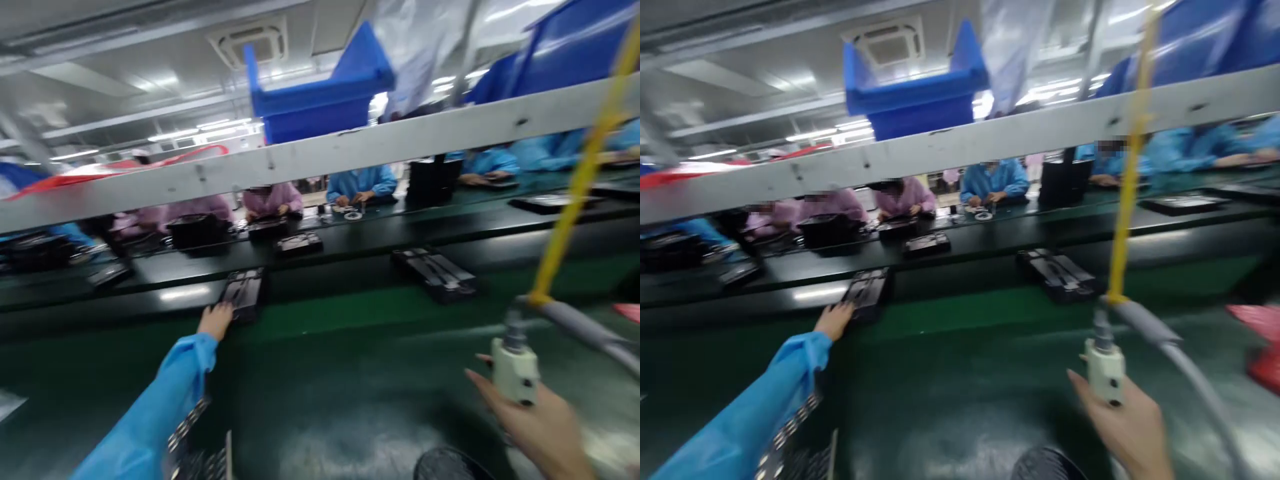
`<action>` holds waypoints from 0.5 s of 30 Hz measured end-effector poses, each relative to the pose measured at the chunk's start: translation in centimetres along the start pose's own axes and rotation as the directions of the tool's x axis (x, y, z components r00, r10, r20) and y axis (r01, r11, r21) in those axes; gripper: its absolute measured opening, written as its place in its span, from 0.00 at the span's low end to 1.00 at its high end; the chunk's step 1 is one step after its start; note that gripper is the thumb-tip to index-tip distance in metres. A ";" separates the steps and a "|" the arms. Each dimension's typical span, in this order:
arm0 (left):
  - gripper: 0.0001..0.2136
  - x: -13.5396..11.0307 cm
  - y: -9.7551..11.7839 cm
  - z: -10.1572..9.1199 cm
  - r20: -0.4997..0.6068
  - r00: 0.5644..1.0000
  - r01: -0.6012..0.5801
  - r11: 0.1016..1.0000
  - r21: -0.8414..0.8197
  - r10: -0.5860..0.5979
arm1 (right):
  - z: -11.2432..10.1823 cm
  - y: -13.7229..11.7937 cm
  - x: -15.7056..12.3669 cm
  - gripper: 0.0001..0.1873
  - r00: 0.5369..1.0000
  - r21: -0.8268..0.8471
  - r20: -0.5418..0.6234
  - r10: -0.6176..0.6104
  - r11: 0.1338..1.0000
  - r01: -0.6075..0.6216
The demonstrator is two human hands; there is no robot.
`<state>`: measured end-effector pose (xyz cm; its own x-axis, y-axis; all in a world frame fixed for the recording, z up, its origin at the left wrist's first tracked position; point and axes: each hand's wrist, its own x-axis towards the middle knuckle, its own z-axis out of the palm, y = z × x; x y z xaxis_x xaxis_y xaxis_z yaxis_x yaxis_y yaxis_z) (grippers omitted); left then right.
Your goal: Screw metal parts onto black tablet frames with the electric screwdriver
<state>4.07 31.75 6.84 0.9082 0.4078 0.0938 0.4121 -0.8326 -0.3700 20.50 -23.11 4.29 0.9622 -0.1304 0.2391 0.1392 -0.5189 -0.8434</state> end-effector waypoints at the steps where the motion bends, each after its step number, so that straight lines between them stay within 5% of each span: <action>1: 0.29 0.0 -0.2 -0.1 -0.006 1.000 -0.017 1.000 -0.011 0.017 | -0.2 -0.2 -0.4 0.20 0.999 0.000 0.033 -0.043 0.999 0.043; 5: 0.24 0.8 -1.4 0.4 -0.082 0.993 -0.087 0.995 -0.045 0.084 | -0.5 -0.9 -1.2 0.20 0.986 0.043 0.083 -0.144 0.989 0.141; 9: 0.16 0.9 -0.9 -1.1 -0.240 0.971 -0.029 0.997 -0.076 0.010 | -0.5 -1.1 -1.5 0.18 0.986 0.077 0.082 -0.143 0.988 0.137; 13: 0.20 -3.0 1.3 -4.6 -0.290 0.950 0.079 0.989 -0.124 -0.113 | -0.7 -1.8 -2.1 0.19 0.983 0.079 0.061 -0.173 0.983 0.168; 15: 0.25 -6.2 2.9 -5.3 -0.283 0.958 -0.016 0.983 -0.184 -0.038 | -1.0 -2.3 -2.4 0.18 0.981 0.080 0.024 -0.191 0.979 0.189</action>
<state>0.00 24.81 10.03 0.8755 0.3160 0.3657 0.4042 -0.8936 -0.1954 17.66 -22.40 6.14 0.9232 -0.0080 0.3842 0.3368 -0.4646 -0.8190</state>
